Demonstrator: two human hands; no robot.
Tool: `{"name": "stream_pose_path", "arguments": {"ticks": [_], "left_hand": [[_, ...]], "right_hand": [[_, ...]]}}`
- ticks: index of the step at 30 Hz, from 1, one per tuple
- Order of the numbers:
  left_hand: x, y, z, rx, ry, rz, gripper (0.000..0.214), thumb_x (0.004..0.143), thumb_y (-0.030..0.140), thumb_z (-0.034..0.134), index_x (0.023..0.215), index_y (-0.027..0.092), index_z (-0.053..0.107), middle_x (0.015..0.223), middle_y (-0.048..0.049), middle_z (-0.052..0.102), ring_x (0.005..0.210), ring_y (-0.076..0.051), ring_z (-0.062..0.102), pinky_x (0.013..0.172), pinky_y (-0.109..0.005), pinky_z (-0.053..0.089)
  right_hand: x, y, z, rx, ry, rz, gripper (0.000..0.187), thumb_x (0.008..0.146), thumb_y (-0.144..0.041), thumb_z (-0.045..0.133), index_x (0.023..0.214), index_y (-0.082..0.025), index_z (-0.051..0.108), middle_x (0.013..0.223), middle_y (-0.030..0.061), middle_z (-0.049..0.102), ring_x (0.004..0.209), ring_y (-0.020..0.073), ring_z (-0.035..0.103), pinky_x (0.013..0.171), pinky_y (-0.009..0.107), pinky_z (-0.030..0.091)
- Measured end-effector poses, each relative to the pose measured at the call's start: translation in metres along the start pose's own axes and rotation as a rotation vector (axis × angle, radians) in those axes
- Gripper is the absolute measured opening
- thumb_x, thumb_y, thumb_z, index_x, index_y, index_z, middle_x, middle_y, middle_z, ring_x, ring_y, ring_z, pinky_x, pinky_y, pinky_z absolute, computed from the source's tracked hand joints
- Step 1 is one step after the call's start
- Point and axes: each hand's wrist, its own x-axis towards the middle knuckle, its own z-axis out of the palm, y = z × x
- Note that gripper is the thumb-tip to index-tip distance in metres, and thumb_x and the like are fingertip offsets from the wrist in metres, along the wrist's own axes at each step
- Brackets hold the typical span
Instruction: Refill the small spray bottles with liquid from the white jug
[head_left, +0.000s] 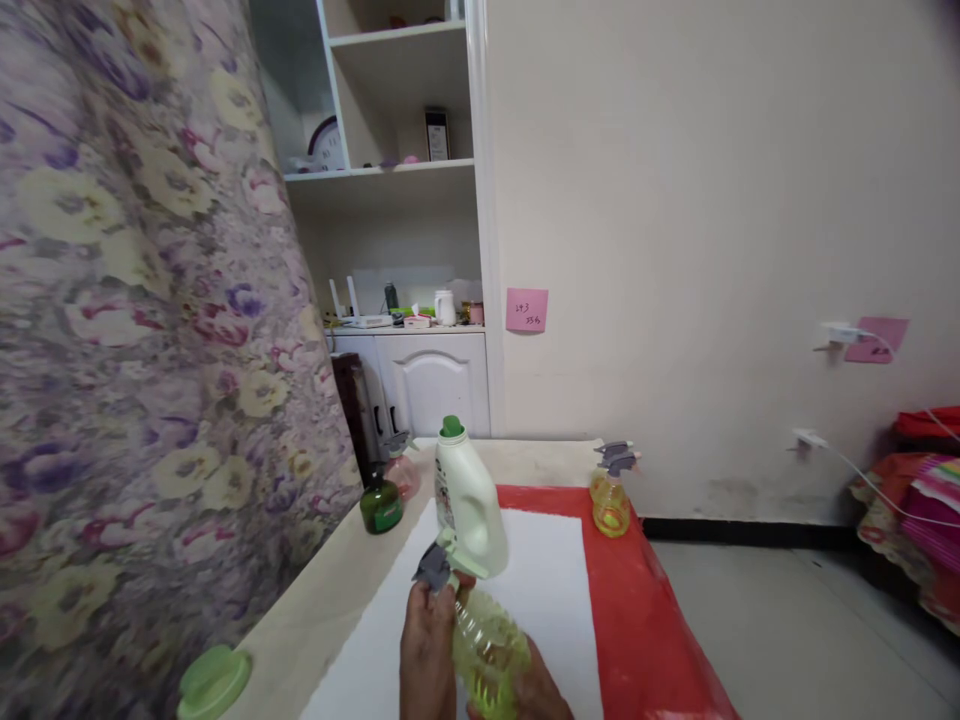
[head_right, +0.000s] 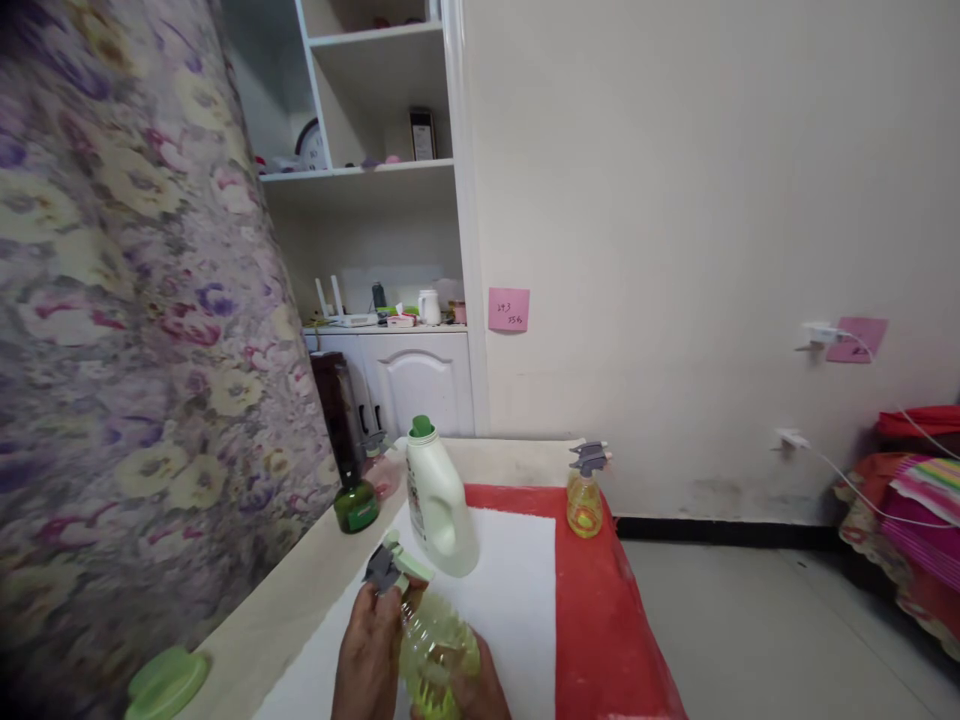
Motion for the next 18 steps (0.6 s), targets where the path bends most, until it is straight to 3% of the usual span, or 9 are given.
{"name": "stream_pose_path", "arguments": {"ticks": [2,7,10,13,18], "left_hand": [[-0.002,0.001,0.000,0.011,-0.011,-0.008,0.053,0.073,0.048,0.071,0.116,0.019,0.060,0.106,-0.0072,0.073,0.100,-0.028,0.066,0.083,-0.034,0.051],[-0.011,0.014,0.011,0.022,-0.123,-0.033,0.055,0.069,0.045,0.075,0.116,0.020,0.063,0.104,-0.0079,0.074,0.097,-0.030,0.067,0.083,-0.036,0.052],[-0.014,0.019,0.016,0.001,-0.176,-0.008,0.051,0.071,0.046,0.072,0.114,0.020,0.064,0.100,-0.0073,0.076,0.090,-0.027,0.070,0.082,-0.035,0.053],[-0.012,0.017,0.016,-0.001,-0.160,-0.009,0.049,0.072,0.047,0.072,0.110,0.018,0.065,0.097,-0.0073,0.076,0.084,-0.024,0.071,0.078,-0.033,0.054],[-0.012,0.010,0.012,0.069,-0.191,-0.060,0.039,0.072,0.042,0.074,0.102,0.018,0.065,0.086,-0.0036,0.077,0.070,-0.020,0.069,0.059,-0.026,0.051]], "right_hand": [[0.004,-0.001,-0.003,0.007,-0.027,0.090,0.055,0.060,-0.054,0.079,0.106,-0.027,0.066,0.106,0.0052,0.073,0.092,0.0228,0.068,0.072,0.038,0.052],[0.015,0.000,-0.015,0.031,-0.051,0.386,0.082,0.056,-0.087,0.051,0.086,-0.012,0.069,0.068,0.0089,0.073,0.047,0.0131,0.062,0.041,0.020,0.041],[0.018,0.002,-0.019,0.011,0.032,0.418,0.082,0.064,-0.088,0.040,0.083,-0.013,0.068,0.058,0.0077,0.072,0.035,0.0104,0.055,0.034,0.017,0.035],[0.020,0.006,-0.023,0.017,0.026,0.443,0.084,0.064,-0.090,0.035,0.087,-0.016,0.068,0.062,0.0072,0.073,0.036,0.0139,0.059,0.036,0.021,0.042],[0.019,0.012,-0.022,0.066,0.026,0.320,0.070,0.067,-0.082,0.048,0.093,-0.021,0.069,0.066,0.0046,0.075,0.044,0.0168,0.064,0.042,0.026,0.047]]}}
